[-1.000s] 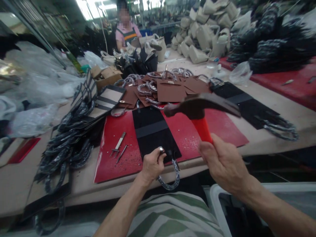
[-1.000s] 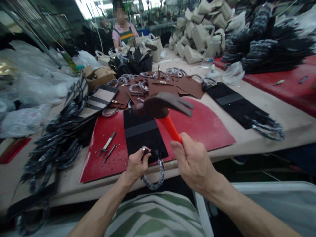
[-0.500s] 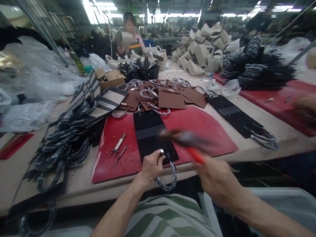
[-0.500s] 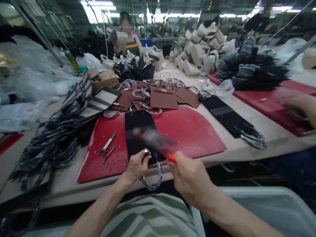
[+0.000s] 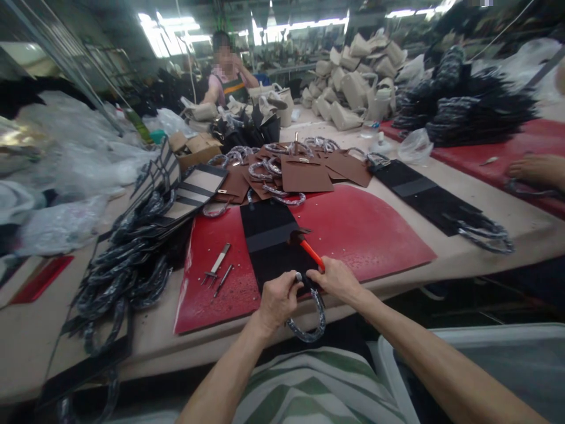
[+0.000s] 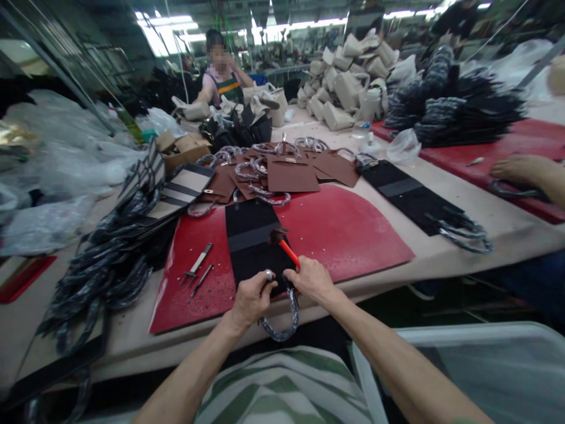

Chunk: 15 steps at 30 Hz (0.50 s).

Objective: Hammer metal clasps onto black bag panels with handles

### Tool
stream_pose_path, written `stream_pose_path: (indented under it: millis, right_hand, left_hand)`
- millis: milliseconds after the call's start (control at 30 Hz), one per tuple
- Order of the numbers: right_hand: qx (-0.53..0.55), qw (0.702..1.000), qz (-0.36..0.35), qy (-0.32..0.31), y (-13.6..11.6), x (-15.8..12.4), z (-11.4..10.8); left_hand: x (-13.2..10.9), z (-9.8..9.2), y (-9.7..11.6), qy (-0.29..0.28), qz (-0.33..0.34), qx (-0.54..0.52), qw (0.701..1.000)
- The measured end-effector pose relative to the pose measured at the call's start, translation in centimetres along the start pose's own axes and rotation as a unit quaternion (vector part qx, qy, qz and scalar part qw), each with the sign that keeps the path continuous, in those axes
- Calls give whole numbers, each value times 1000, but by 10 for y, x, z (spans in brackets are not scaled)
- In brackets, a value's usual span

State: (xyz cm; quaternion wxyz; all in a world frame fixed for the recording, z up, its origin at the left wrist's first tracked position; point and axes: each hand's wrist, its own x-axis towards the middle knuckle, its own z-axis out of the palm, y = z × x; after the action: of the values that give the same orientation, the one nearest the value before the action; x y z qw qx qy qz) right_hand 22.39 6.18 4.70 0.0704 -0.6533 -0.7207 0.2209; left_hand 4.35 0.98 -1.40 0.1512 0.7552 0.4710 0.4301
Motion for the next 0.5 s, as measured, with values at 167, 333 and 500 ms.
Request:
stream_pose_path:
  millis: [167, 333, 500]
  right_hand:
    - [-16, 999, 28, -5, 1, 6, 12]
    - [-37, 999, 27, -25, 4, 10, 11]
    - [-37, 998, 31, -36, 3, 12, 12]
  left_hand:
    - [10, -2, 3, 96, -183, -143, 968]
    - [30, -59, -14, 124, -339, -113, 926]
    - [39, -111, -27, -81, -372, 329, 864]
